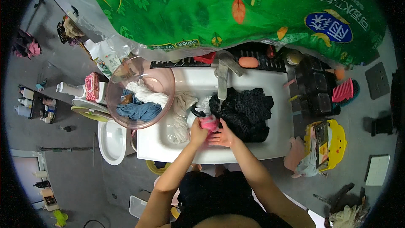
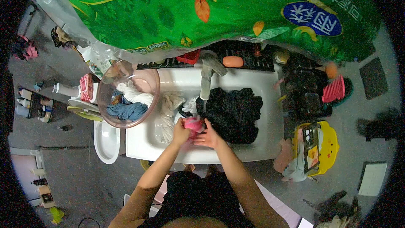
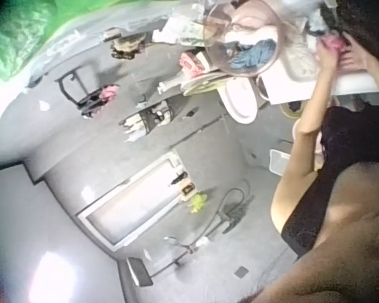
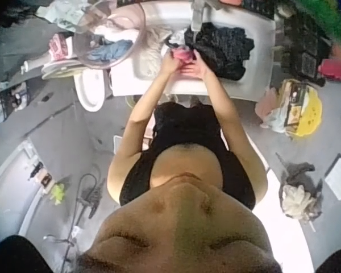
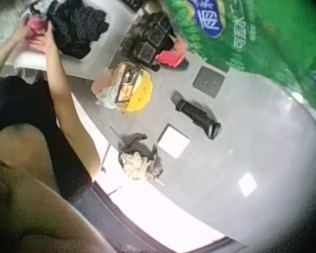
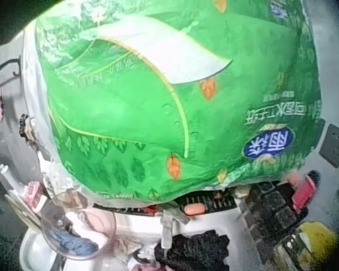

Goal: The person washes clothes in a sink by hand, scrubbing and wringing out individual garments, placing them into a basin, and scrubbing a black garment in the water.

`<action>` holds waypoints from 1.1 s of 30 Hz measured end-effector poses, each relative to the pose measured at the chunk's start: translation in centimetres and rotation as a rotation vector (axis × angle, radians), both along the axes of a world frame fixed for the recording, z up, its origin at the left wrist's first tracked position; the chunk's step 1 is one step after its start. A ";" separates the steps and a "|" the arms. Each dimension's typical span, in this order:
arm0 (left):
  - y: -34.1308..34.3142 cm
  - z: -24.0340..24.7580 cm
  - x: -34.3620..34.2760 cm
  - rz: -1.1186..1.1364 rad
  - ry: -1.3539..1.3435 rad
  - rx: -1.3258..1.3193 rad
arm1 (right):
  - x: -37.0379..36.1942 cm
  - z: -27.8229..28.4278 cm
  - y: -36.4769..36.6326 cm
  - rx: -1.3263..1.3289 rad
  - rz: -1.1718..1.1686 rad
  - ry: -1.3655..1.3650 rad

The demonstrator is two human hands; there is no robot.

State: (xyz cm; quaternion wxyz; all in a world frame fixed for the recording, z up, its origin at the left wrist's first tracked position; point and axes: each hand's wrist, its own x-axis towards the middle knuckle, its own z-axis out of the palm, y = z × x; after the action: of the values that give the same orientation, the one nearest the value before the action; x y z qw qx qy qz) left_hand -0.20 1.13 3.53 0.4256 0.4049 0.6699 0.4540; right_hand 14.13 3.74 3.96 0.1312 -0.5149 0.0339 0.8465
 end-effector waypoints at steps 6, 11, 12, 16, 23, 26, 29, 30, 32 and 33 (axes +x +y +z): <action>-4.2 5.7 1.2 -0.151 -0.209 0.104 | -1.4 -2.8 0.5 0.212 -0.215 0.405; -5.4 6.8 -3.4 -0.117 -0.439 0.012 | -2.8 -1.7 -0.2 0.241 -0.261 0.573; -4.8 6.3 -4.4 -0.126 -0.442 0.017 | -2.7 -0.9 -0.2 0.249 -0.267 0.570; -2.9 0.6 -6.0 0.181 -0.780 0.066 | -3.9 3.0 -1.8 0.503 -0.368 0.039; 0.4 0.8 -0.7 -0.126 -1.720 0.037 | -2.9 2.6 -1.2 0.492 -0.363 0.246; 1.6 2.3 -1.1 -0.157 -1.537 0.035 | -1.2 1.7 -1.1 0.195 -0.251 0.458; 2.2 1.4 -1.9 -0.114 -1.326 0.013 | -0.6 0.1 -0.6 0.051 -0.228 0.466; 2.2 0.9 -2.4 -0.100 -1.184 0.049 | -0.7 -0.1 -0.2 0.184 -0.191 0.521; 2.9 2.1 -2.6 -0.195 -0.784 0.215 | -0.5 0.0 0.3 0.315 -0.160 0.572; 2.8 3.1 -2.2 -0.246 -0.634 0.241 | 0.0 0.4 0.4 0.237 -0.196 0.581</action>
State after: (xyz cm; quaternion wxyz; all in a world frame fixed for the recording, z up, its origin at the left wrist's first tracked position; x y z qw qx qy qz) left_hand -2.43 3.97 6.64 0.6131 0.3687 0.3924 0.5781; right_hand 14.17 4.10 4.33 0.2558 -0.2274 0.0208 0.9394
